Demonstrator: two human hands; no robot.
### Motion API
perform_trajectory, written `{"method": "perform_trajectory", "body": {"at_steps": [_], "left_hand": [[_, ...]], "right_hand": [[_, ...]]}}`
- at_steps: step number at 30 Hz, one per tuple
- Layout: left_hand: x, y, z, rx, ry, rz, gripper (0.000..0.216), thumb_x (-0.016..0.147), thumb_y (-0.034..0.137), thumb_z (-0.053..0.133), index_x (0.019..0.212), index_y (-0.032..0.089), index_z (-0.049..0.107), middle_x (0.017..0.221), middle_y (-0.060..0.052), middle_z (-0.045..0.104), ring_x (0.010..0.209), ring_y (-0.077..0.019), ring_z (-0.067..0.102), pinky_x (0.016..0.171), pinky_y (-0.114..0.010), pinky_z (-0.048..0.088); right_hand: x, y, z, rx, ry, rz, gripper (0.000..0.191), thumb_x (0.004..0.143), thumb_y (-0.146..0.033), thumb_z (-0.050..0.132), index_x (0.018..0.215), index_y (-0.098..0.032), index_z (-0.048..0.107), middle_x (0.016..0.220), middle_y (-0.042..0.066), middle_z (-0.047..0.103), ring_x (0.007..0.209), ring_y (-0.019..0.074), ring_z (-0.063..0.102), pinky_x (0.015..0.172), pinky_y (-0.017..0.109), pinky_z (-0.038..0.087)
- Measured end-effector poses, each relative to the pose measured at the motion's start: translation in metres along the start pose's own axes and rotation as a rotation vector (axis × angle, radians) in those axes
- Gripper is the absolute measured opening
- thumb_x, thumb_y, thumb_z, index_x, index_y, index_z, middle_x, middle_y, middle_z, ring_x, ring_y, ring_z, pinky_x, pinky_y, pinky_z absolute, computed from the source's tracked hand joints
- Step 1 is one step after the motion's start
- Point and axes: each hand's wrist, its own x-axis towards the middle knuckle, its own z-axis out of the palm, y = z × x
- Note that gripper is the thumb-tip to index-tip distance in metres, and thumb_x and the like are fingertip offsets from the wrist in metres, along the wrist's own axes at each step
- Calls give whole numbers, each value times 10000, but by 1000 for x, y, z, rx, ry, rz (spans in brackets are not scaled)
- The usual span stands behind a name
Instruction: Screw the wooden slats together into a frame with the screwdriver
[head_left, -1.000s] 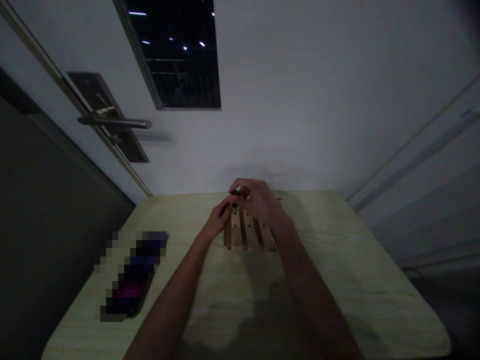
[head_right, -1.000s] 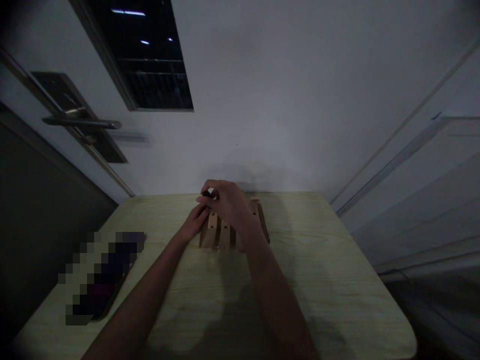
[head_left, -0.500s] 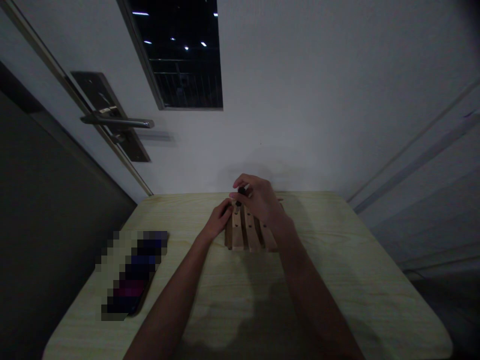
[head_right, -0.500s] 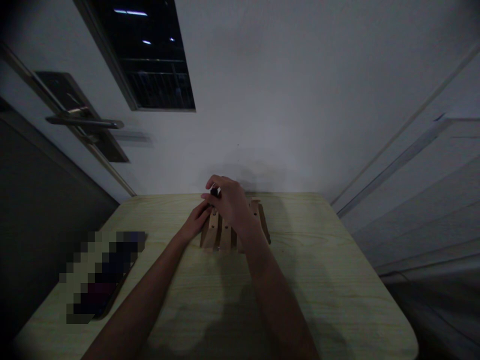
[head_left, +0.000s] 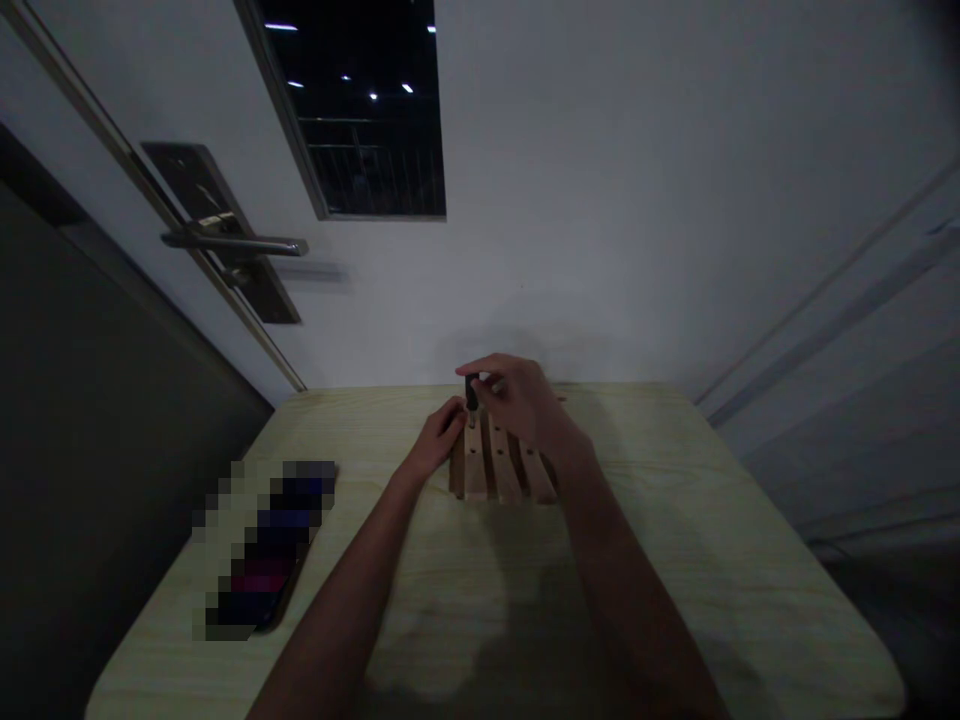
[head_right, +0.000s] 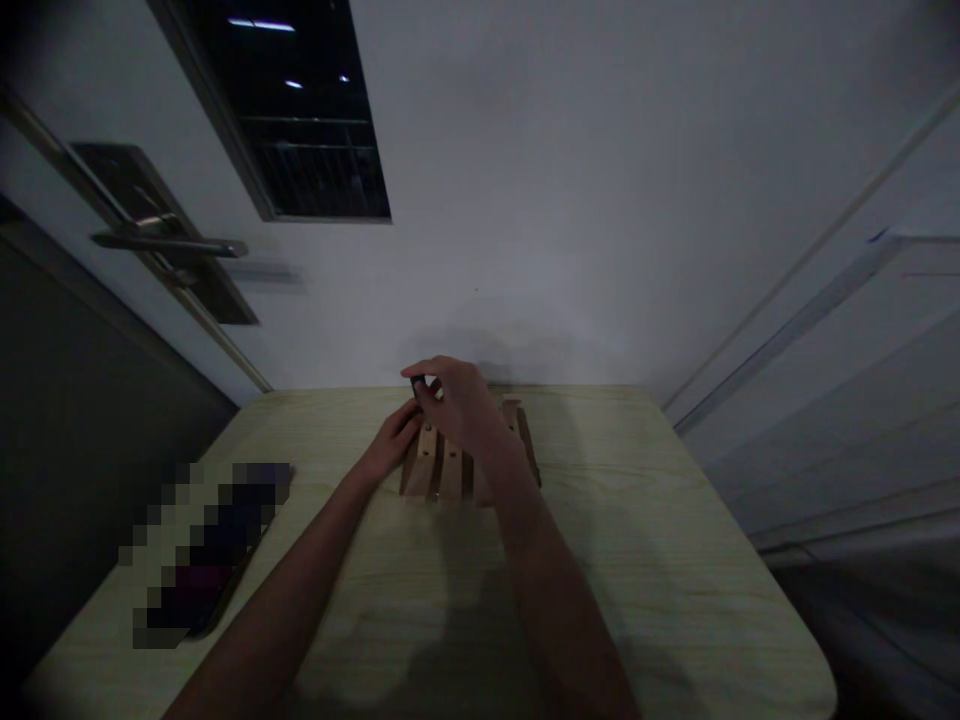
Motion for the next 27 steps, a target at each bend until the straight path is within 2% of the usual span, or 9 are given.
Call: {"method": "perform_trajectory", "body": {"at_steps": [7,12,16,20,27], "left_hand": [[-1,2,-1,10,8,-15,318,886,347,410,1084,147,558,1052,-60,629,1016,-202,551,916,-327,420],[-1,1,-1,30,25,-34,346,877,362,418,1107,146,560,1096,-71,632,1025,-215,559,915,-346,427],[-1,-3,0,17,34,-37,378,875,371,424,1168,159,536,1160,-73,615,1059,-217,554,945,-361,414],[-1,-3,0,31,40,-68,385,876,383,421,1154,151,550,1128,-81,633,1034,-223,569,927,-364,429],[-1,1,0,41,40,-50,402,871,377,423,1175,142,542,1160,-84,622,1058,-230,561,955,-365,416]], "right_hand": [[0,-5,-4,-29,17,-5,199,784,-180,603,974,-199,661,873,19,663,700,103,583,688,242,460],[0,-3,-3,-48,22,-11,84,785,-277,623,817,-207,655,735,-2,611,635,97,550,652,233,434],[0,-3,-2,0,17,65,185,756,-361,646,744,-191,575,618,-26,567,551,92,505,547,223,391],[-1,-6,0,-15,-4,105,268,735,-414,655,693,-190,512,585,-35,544,532,89,490,518,218,355],[-1,-8,1,-82,-49,36,188,832,-372,552,800,-197,613,610,-28,566,541,82,472,537,210,337]]}}
